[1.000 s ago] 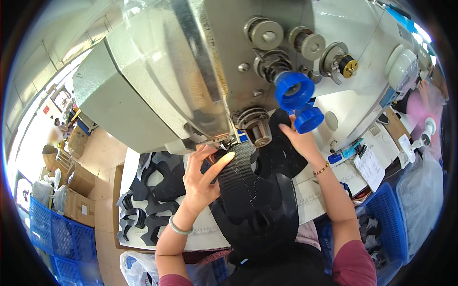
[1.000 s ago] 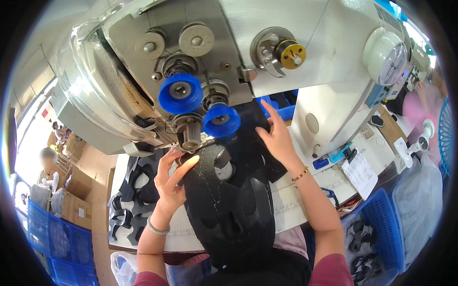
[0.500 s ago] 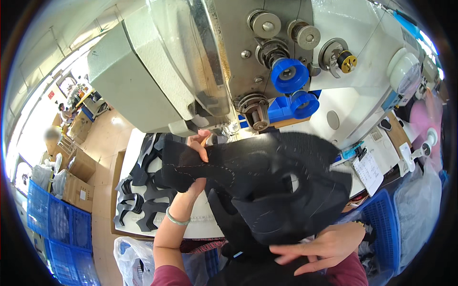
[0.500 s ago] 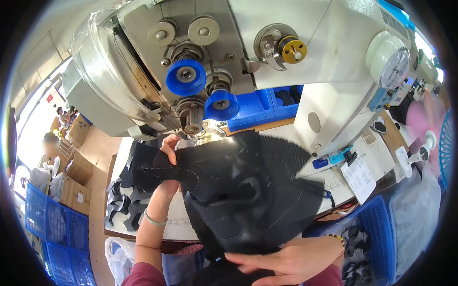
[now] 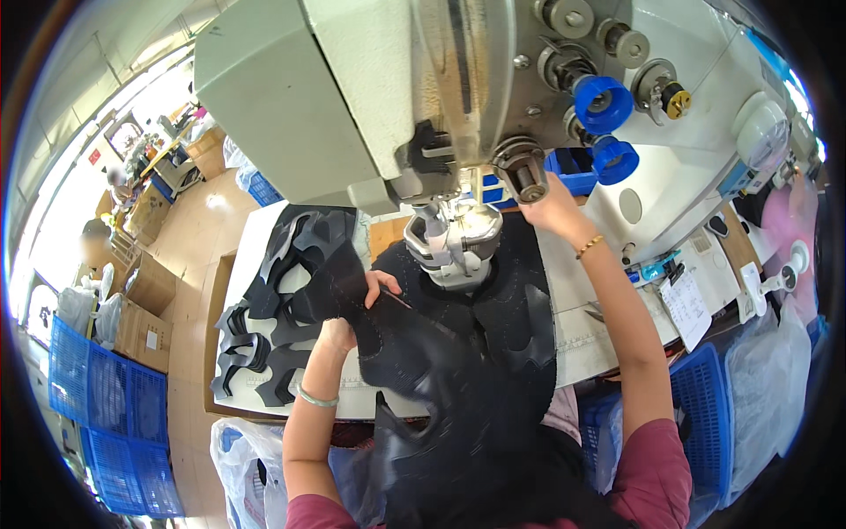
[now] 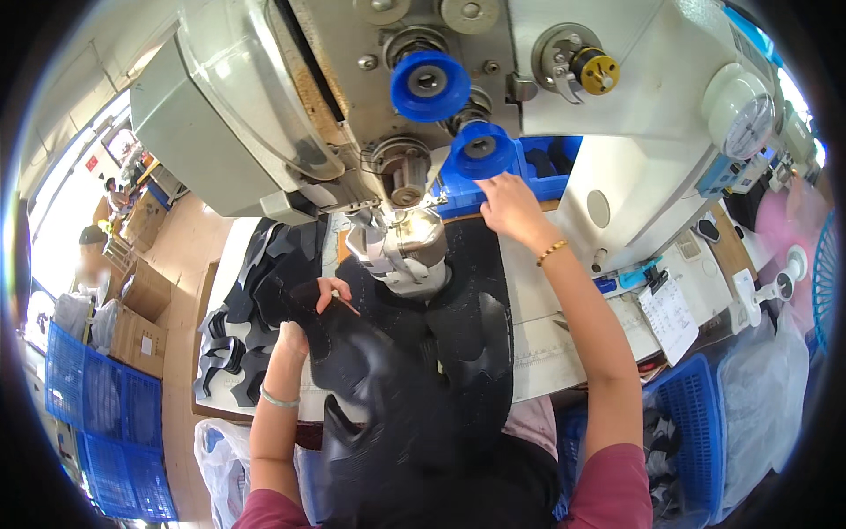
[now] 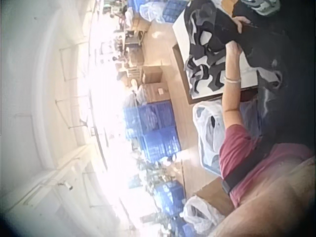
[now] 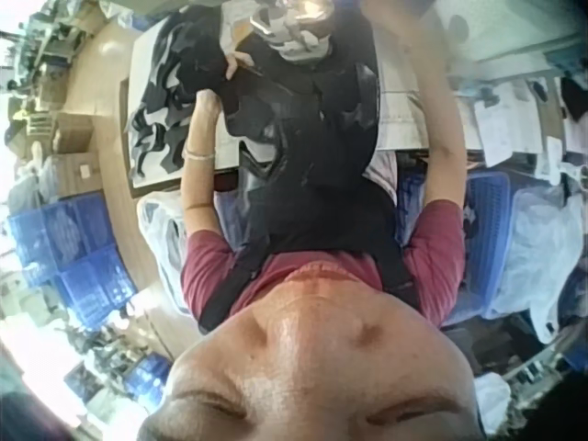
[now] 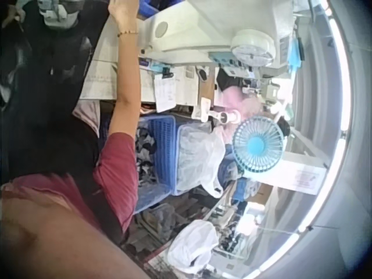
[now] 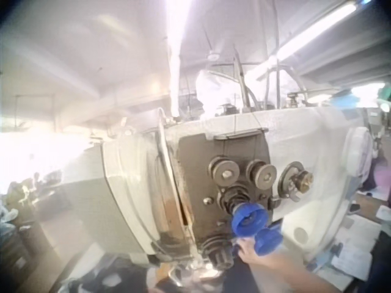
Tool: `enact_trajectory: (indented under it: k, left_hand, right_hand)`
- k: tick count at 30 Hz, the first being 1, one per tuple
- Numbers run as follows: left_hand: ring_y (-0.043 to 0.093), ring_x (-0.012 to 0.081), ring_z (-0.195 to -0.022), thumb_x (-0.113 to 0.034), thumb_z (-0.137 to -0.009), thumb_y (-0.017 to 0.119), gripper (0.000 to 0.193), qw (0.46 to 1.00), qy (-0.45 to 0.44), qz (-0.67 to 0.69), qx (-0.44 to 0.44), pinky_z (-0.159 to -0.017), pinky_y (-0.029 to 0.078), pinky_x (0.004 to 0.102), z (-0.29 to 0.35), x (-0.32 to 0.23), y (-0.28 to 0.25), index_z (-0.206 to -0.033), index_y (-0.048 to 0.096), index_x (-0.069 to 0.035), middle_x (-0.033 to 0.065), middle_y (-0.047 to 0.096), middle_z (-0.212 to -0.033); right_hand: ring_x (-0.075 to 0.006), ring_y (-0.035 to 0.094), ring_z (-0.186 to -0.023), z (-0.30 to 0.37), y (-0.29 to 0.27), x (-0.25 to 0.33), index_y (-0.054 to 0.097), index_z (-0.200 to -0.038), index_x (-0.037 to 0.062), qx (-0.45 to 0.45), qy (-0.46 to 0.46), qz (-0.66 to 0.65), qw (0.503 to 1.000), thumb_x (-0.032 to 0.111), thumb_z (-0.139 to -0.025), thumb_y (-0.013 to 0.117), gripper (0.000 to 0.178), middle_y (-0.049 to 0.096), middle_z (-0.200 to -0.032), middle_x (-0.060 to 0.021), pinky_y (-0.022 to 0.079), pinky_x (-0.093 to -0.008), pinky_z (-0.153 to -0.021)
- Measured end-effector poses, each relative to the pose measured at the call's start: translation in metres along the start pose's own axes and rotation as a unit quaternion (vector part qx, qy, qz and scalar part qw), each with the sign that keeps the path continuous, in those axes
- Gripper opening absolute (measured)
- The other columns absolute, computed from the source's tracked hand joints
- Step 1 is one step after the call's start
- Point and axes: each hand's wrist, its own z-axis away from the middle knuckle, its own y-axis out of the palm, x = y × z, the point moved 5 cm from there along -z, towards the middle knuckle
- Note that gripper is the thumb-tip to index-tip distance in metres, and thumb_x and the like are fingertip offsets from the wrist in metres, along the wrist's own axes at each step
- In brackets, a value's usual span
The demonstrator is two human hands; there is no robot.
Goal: The person aligns pieces of shoe upper fabric and stitches them together using a sewing machine.
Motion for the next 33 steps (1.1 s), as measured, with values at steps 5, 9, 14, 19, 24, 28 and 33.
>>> enact_trajectory:
  k: [5, 9, 14, 19, 24, 28, 33]
  left_hand:
    - [0.067, 0.0309, -0.087, -0.029, -0.093, 0.046, 0.032, 0.995, 0.008, 0.074, -0.07, -0.074, 0.057, 0.0381, 0.007, 0.003, 0.016, -0.071, 0.042, -0.006, 0.0135, 0.053, -0.093]
    - [0.06, 0.0327, -0.103, -0.02, -0.096, 0.039, 0.027, 0.978, -0.008, 0.153, -0.138, -0.086, 0.053, 0.0433, 0.002, 0.006, 0.032, -0.074, 0.042, -0.005, 0.0132, 0.055, -0.097]
    - [0.053, 0.0377, -0.113, -0.023, -0.097, 0.042, 0.028, 0.984, 0.041, 0.107, -0.133, -0.099, 0.043, 0.0494, 0.001, 0.0, 0.05, -0.077, 0.043, -0.004, 0.0137, 0.054, -0.099]
    - [0.053, 0.0366, -0.115, -0.034, -0.099, 0.03, 0.039, 0.976, 0.154, 0.143, -0.049, -0.1, 0.04, 0.0492, 0.005, 0.002, 0.067, -0.086, 0.043, 0.0, 0.0146, 0.052, -0.102]
    - [0.059, 0.0307, -0.109, -0.013, -0.087, 0.063, 0.023, 0.972, 0.204, -0.084, -0.085, -0.093, 0.048, 0.0388, 0.019, -0.028, 0.094, -0.097, 0.048, 0.001, 0.0133, 0.054, -0.111]
    - [0.062, 0.0233, -0.094, -0.015, -0.086, 0.062, 0.022, 0.771, 0.065, -0.483, -0.411, -0.081, 0.048, 0.031, 0.061, -0.063, 0.019, -0.102, 0.058, 0.0, 0.0136, 0.063, -0.093]
    - [0.058, 0.034, -0.093, -0.036, -0.081, 0.066, 0.037, 0.404, -0.126, -0.771, -0.477, -0.08, 0.046, 0.0415, 0.128, -0.062, -0.091, -0.083, 0.069, 0.001, 0.0177, 0.062, -0.095]
  right_hand:
    - [-0.0237, 0.053, -0.11, 0.007, 0.018, 0.006, 0.055, -0.119, 0.0052, -0.035, -0.008, 0.144, 0.989, 0.014, -0.078, 0.054, 0.042, 0.058, -0.115, -0.0097, 0.036, -0.0401, -0.095]
    - [-0.0255, 0.052, -0.112, 0.003, 0.006, 0.008, 0.056, -0.119, 0.0046, 0.052, 0.053, 0.098, 0.992, 0.012, -0.078, 0.054, 0.042, 0.056, -0.12, -0.011, 0.038, -0.0406, -0.095]
    - [-0.0312, 0.059, -0.091, 0.035, -0.063, 0.042, 0.064, -0.091, 0.0006, -0.145, 0.071, -0.001, 0.987, 0.011, -0.083, 0.057, 0.015, 0.062, -0.094, -0.0133, 0.046, -0.0408, -0.08]
    - [-0.0291, 0.06, -0.074, 0.083, -0.106, 0.155, 0.063, -0.082, 0.0015, 0.063, -0.027, -0.142, 0.988, 0.034, -0.087, 0.063, 0.032, 0.062, -0.078, -0.0124, 0.045, -0.0369, -0.065]
    - [-0.0252, 0.056, -0.066, 0.086, -0.071, 0.166, 0.057, -0.095, 0.0007, 0.11, -0.045, -0.221, 0.968, 0.03, -0.088, 0.063, 0.031, 0.06, -0.073, -0.012, 0.044, -0.0341, -0.063]
    - [-0.0113, 0.044, -0.059, 0.085, -0.071, 0.156, 0.054, -0.088, 0.0007, 0.08, 0.017, -0.355, 0.931, 0.021, -0.09, 0.063, 0.023, 0.052, -0.065, -0.0041, 0.038, -0.0262, -0.056]
    - [-0.0089, 0.045, -0.059, 0.069, -0.09, 0.173, 0.056, -0.092, 0.0004, 0.068, -0.01, -0.363, 0.929, 0.015, -0.09, 0.061, 0.015, 0.052, -0.066, -0.003, 0.038, -0.0253, -0.054]
